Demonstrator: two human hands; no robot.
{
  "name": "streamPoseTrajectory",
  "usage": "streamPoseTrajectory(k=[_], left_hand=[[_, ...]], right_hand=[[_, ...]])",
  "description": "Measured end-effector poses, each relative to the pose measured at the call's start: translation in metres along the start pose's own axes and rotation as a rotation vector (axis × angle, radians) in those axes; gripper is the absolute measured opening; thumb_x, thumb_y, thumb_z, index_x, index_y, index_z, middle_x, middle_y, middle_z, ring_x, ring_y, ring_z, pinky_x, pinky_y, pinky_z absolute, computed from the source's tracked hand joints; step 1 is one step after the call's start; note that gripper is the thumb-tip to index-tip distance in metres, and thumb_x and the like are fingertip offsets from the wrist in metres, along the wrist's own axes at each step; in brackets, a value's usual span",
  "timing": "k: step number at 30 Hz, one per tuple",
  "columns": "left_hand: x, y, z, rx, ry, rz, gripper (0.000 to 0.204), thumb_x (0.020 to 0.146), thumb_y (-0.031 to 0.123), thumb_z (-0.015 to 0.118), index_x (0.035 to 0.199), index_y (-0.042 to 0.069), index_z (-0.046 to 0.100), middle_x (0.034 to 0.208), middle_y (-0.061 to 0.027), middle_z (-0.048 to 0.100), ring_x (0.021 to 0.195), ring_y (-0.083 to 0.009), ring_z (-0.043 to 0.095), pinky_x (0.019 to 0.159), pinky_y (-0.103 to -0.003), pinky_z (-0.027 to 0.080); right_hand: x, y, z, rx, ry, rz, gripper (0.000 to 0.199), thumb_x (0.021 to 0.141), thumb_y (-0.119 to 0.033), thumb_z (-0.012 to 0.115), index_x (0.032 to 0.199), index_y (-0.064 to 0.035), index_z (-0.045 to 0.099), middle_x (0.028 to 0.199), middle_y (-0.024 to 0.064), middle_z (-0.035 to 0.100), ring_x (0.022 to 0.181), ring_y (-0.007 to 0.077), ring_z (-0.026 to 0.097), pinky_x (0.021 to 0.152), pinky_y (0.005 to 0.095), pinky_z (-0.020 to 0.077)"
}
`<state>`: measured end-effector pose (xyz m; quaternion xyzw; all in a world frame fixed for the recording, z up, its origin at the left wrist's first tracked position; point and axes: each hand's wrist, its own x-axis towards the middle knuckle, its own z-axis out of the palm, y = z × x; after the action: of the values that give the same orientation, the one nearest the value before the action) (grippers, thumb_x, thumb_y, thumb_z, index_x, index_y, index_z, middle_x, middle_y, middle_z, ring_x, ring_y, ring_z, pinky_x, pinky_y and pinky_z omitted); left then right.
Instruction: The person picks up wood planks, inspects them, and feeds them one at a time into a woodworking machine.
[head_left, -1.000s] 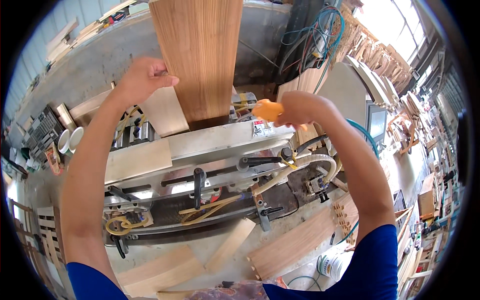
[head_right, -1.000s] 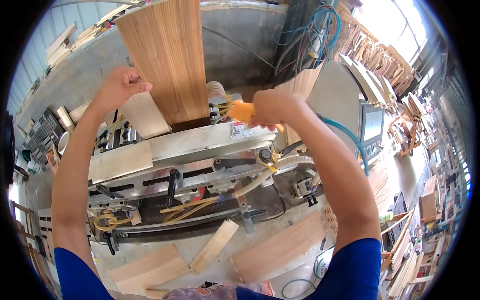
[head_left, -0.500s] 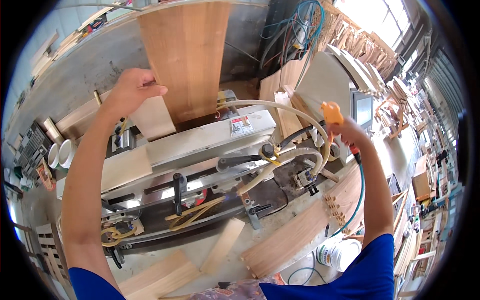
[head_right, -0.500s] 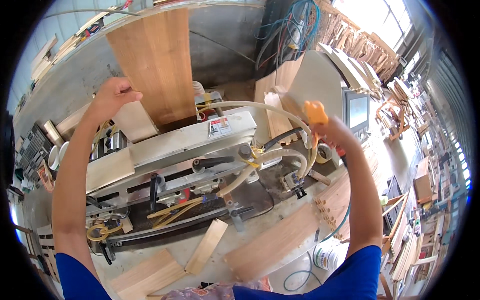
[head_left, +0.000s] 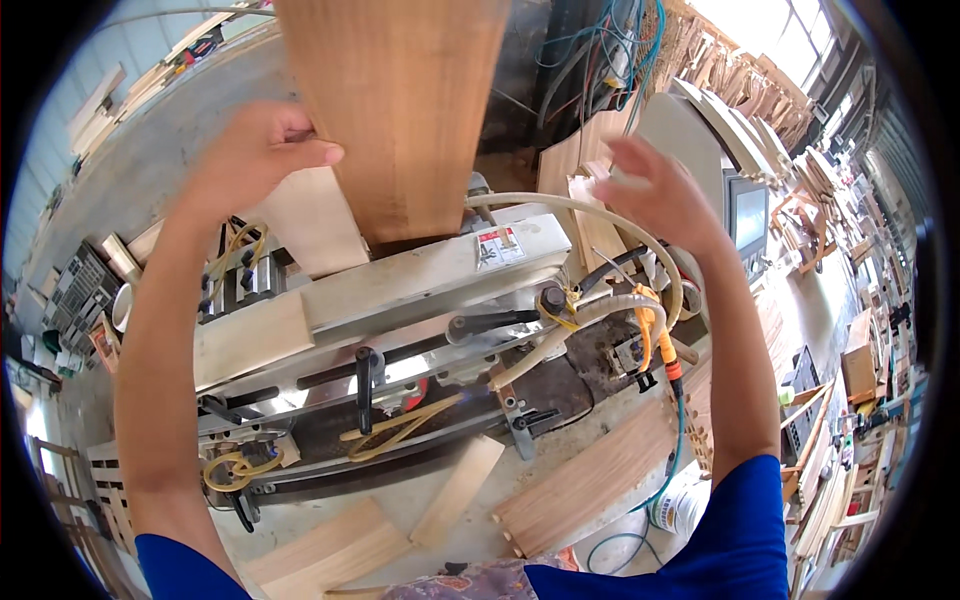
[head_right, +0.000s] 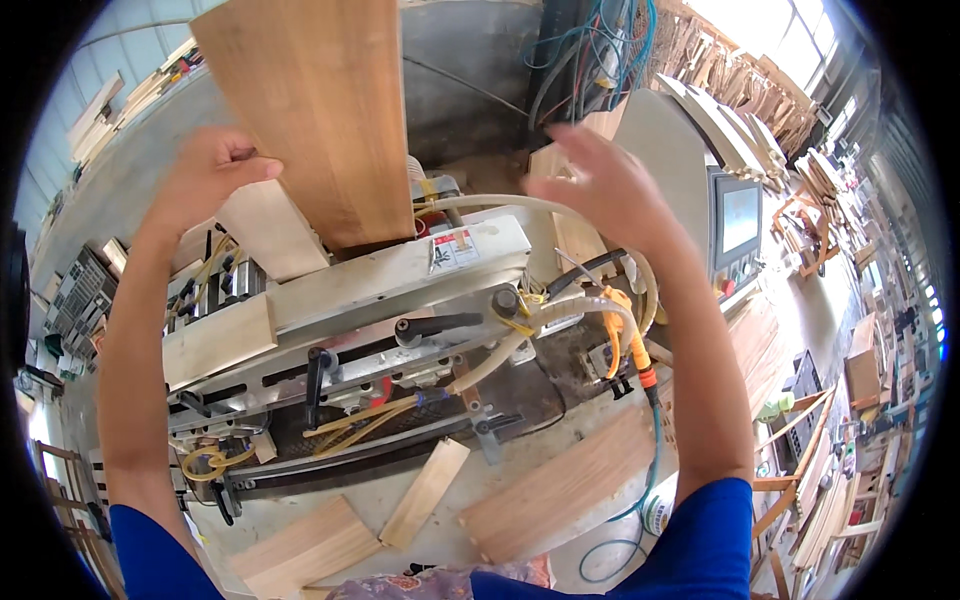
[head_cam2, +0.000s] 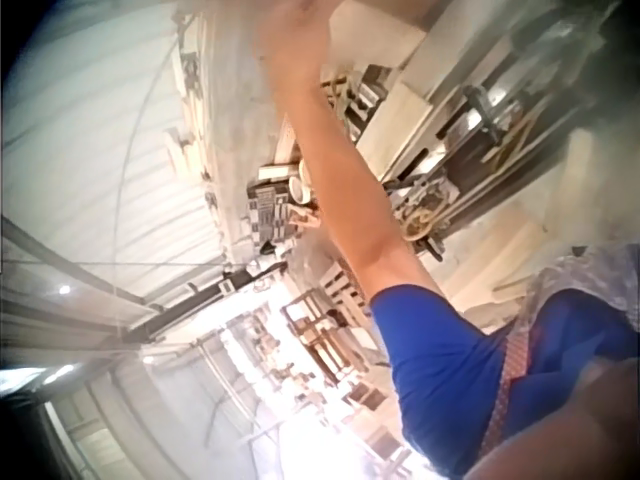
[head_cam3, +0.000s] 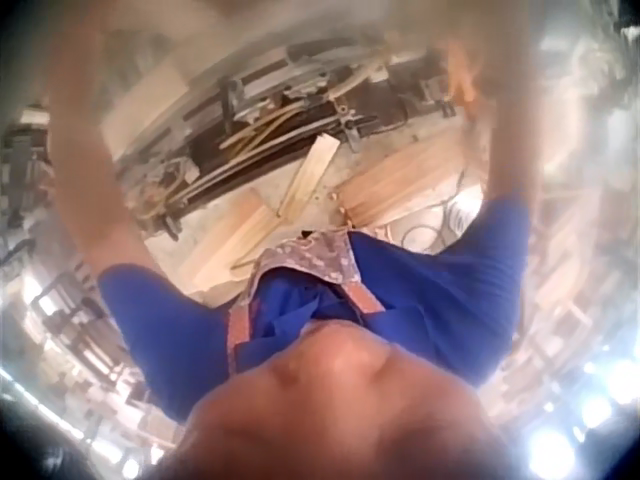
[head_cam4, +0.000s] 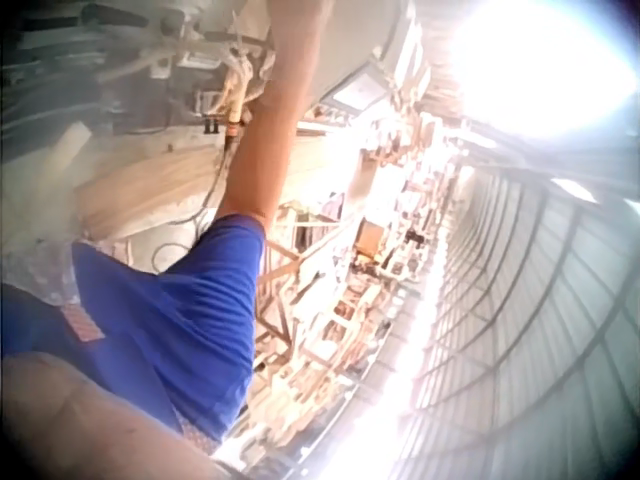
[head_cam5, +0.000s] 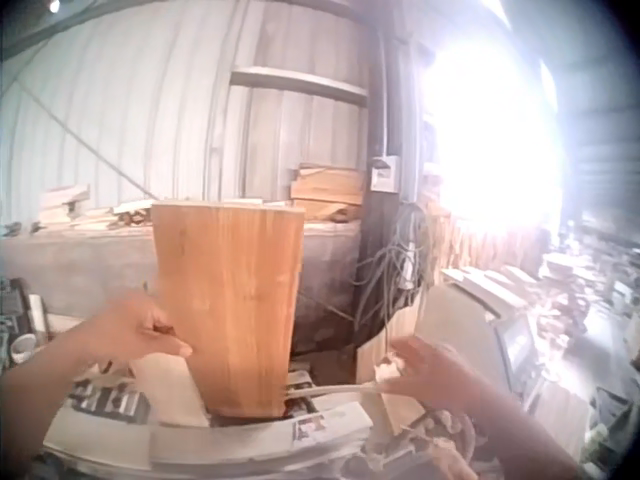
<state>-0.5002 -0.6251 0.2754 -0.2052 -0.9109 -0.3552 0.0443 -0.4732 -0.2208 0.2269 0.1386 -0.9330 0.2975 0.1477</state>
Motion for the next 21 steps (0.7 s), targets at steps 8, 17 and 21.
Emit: streamPoseTrajectory(k=[8, 17, 21], left_hand=[[-0.005, -0.001, 0.010, -0.114, -0.007, 0.127, 0.020, 0.082, 0.015, 0.071, 0.085, -0.005, 0.066, 0.068, 0.0036, 0.056, 0.063, -0.0043, 0.046, 0.056, -0.024, 0.039], [-0.007, -0.051, 0.050, -0.117, -0.172, -0.091, 0.021, 0.077, 0.008, 0.074, 0.092, -0.003, 0.066, 0.068, 0.0059, 0.050, 0.064, -0.0057, 0.041, 0.056, -0.025, 0.036], [-0.005, -0.063, 0.078, 0.050, -0.239, -0.064, 0.025, 0.075, 0.015, 0.076, 0.092, 0.000, 0.066, 0.065, -0.0011, 0.050, 0.062, -0.0104, 0.043, 0.057, -0.030, 0.037]], right_hand=[[0.088, -0.094, 0.082, 0.793, -0.305, -0.251, 0.058, 0.072, -0.031, 0.085, 0.118, -0.0015, 0.064, 0.108, 0.0099, 0.069, 0.100, 0.0166, 0.062, 0.093, 0.0320, 0.0456], [0.095, -0.045, 0.148, 0.663, -0.527, -0.120, 0.056, 0.067, -0.023, 0.088, 0.113, 0.0000, 0.065, 0.104, 0.0075, 0.069, 0.096, 0.0160, 0.060, 0.090, 0.0301, 0.0455], [0.079, -0.036, 0.151, 0.719, -0.570, -0.070, 0.056, 0.073, -0.004, 0.081, 0.124, -0.0027, 0.058, 0.118, 0.0059, 0.064, 0.110, 0.0150, 0.056, 0.095, 0.0310, 0.0461]])
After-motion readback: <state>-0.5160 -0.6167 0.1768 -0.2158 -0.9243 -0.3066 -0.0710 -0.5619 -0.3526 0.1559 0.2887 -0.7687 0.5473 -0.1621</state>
